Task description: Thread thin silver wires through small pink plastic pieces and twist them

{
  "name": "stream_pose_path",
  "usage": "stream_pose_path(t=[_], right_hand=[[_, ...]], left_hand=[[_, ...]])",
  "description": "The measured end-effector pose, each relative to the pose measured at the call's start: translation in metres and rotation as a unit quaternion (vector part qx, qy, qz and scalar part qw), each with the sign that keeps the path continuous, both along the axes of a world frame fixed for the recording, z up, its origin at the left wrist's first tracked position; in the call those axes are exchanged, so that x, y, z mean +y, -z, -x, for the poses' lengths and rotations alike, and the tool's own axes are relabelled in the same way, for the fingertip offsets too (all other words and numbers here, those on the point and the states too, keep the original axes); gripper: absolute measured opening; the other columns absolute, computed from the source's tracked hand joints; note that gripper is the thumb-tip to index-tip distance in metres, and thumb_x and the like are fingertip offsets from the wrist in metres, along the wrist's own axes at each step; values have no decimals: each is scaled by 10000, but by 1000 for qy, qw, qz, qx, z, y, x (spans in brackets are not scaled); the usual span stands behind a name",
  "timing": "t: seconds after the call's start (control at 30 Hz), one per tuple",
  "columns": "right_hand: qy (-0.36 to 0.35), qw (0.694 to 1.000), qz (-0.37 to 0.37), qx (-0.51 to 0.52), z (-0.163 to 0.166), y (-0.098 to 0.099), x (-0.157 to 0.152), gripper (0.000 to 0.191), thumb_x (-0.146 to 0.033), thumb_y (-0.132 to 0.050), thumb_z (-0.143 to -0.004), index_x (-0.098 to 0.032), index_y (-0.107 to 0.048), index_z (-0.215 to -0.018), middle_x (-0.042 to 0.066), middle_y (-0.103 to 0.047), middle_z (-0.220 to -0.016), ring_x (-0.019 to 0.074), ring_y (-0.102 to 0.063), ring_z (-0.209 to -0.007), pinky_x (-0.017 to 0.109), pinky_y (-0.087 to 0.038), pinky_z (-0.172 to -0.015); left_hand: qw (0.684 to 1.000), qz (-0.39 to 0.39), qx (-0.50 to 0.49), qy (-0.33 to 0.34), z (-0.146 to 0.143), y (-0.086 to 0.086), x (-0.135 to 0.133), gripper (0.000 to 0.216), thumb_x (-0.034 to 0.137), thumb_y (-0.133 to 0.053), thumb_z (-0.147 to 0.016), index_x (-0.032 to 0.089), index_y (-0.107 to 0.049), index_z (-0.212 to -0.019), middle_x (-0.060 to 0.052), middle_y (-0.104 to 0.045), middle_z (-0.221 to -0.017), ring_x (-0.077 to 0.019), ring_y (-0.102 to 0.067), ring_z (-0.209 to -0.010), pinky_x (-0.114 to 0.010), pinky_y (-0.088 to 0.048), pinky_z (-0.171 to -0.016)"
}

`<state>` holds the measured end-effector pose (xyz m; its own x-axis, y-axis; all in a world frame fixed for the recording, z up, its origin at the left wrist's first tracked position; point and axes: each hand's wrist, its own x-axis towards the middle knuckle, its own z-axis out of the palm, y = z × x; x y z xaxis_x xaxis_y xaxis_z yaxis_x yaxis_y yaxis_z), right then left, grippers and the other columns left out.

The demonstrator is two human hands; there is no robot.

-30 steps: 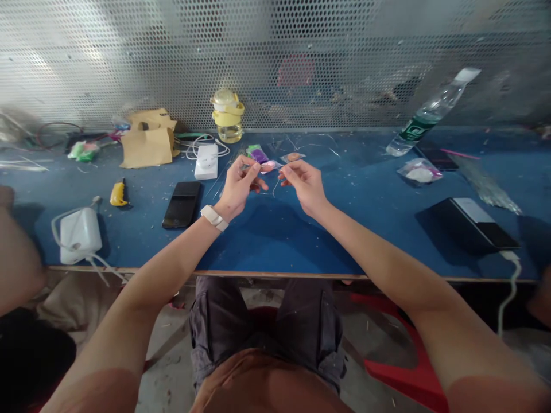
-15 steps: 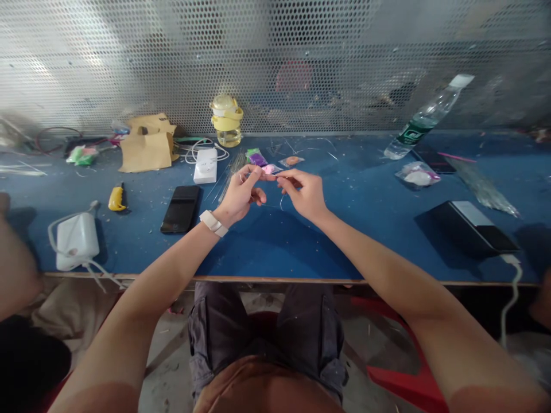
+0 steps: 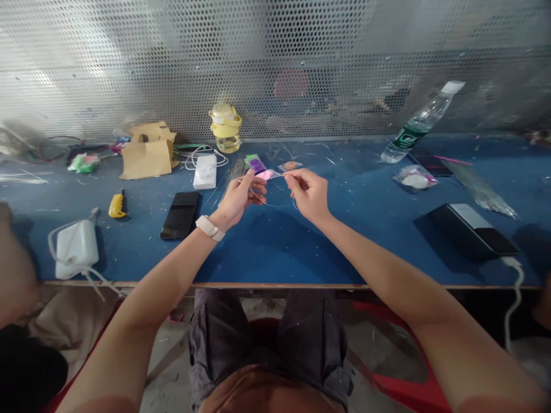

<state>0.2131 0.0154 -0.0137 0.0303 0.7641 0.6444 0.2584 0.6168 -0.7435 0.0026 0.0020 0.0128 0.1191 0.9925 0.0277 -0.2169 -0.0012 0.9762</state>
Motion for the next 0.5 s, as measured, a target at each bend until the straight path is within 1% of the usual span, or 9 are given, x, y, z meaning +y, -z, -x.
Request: stream_pose_path(t=[0.1, 0.23, 0.37, 0.43, 0.5], right_hand=[[2, 1000, -3, 7, -1, -1, 0, 595, -852, -740, -994, -270, -856, -945, 14, -751, -748, 174, -644, -585, 361, -521, -589], [-25, 997, 48, 57, -2, 1, 6, 584, -853, -829, -919, -270, -842, -895, -15, -685, -664, 151, -598, -493, 337, -488, -503], [-60, 989, 90, 100, -2, 6, 13, 590, -852, -888, -858, -265, -831, -880, -31, -672, -648, 135, -578, -457, 322, -472, -474], [-68, 989, 86, 97, -3, 8, 14, 574, -832, -880, -881, -261, -836, -894, -33, -674, -652, 133, -578, -454, 320, -466, -474], [-53, 995, 53, 61, -6, 8, 13, 533, -790, -839, -950, -257, -854, -930, -27, -689, -669, 134, -582, -474, 322, -466, -496]], left_hand=[[1000, -5, -26, -5, 1, -2, 0, 557, 651, -718, -1135, 149, -815, -917, -64, -764, -810, -105, -701, -612, -224, -576, -602], [998, -9, -61, 14, -3, -10, -6, 485, 582, -710, -1162, 158, -835, -963, -42, -765, -835, -87, -678, -626, -212, -539, -594], [996, -29, -75, 37, -4, -14, -11, 417, 533, -734, -1159, 167, -834, -986, -8, -722, -796, -77, -649, -612, -210, -522, -594], [996, -35, -65, 42, -1, -13, -8, 388, 515, -772, -1136, 164, -832, -982, 1, -703, -768, -77, -641, -603, -210, -508, -586], [997, -43, -38, 51, 7, -8, -1, 357, 502, -817, -1095, 162, -834, -985, -4, -715, -767, -83, -648, -614, -212, -508, -595]])
